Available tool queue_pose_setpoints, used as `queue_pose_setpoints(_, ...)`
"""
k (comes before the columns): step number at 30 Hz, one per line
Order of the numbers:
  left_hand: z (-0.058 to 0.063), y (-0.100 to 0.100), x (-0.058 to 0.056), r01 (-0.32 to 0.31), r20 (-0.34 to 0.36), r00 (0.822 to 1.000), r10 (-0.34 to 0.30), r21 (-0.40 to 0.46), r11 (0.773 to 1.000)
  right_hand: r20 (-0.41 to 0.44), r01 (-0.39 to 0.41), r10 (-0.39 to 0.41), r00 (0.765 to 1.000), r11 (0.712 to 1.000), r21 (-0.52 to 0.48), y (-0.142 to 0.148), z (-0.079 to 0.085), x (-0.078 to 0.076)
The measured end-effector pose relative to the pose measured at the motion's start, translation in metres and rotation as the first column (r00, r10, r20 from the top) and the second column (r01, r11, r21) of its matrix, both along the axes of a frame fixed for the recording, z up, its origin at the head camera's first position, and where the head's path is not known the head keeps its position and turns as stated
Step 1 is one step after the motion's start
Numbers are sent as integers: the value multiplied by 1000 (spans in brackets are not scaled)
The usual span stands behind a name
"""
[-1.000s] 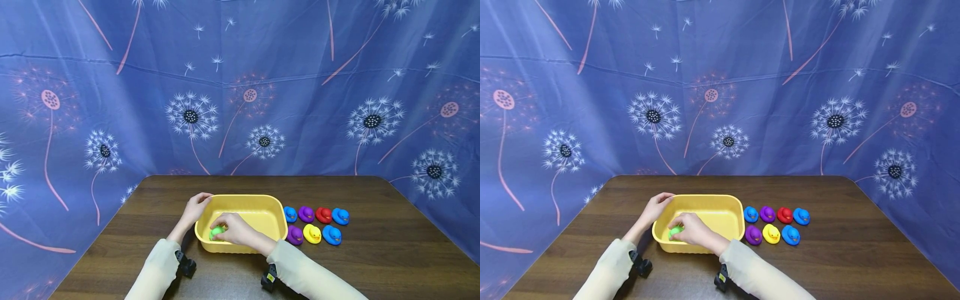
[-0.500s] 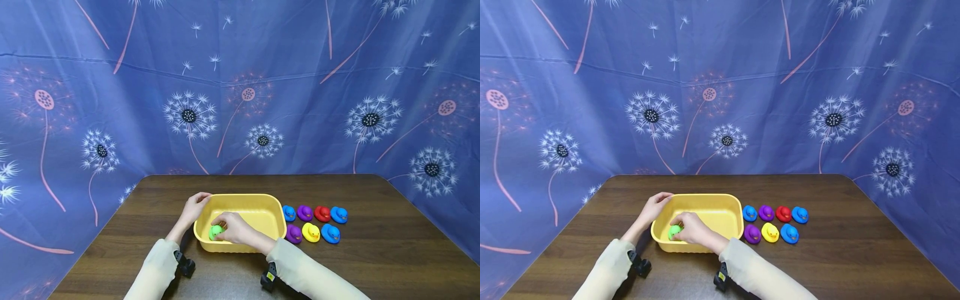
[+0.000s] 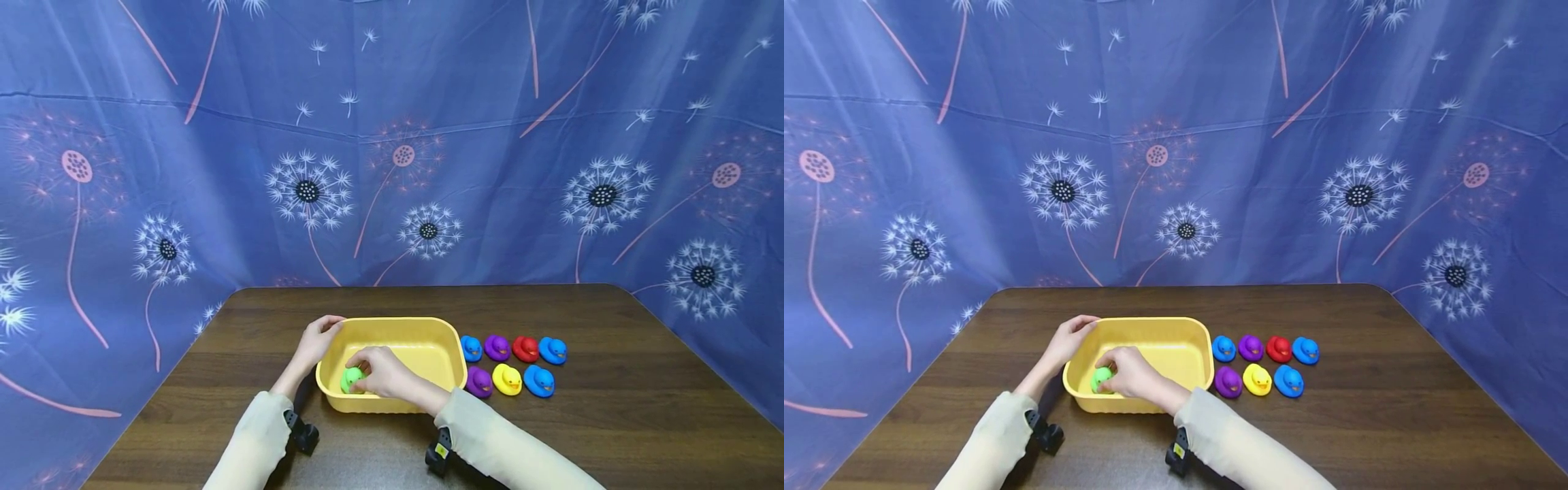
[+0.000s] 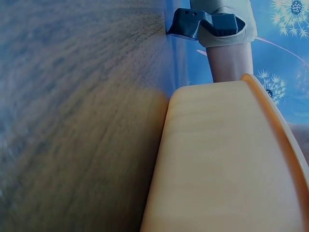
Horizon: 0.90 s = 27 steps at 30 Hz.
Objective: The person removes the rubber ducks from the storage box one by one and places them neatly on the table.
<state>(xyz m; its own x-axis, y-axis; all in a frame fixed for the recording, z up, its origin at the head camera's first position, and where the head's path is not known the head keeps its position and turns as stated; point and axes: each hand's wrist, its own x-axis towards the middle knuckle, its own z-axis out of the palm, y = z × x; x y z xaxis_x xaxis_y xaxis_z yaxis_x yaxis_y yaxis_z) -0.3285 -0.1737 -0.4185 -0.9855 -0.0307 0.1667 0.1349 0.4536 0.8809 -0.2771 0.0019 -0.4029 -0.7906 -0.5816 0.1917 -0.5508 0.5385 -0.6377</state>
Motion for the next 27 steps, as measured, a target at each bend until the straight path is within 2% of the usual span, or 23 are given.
queue_pose_setpoints(8,1,1,2,5,-12,1000,-5,-4,1000,-19,-2,2,1000,1000,-22,6,4,2)
queue_pose_setpoints(16,-2,-1,-1,7,-28,1000,-8,-14,1000,-56,-11,9,998,999,-40,13,8,4)
queue_pose_setpoints(23,-1,0,-1,11,-24,1000,-11,14,1000,-146,-51,42,988,997,-57,22,12,7)
queue_pose_setpoints(27,-1,0,0,6,-20,1000,-6,16,1000,-131,-42,33,991,997,-69,28,13,7)
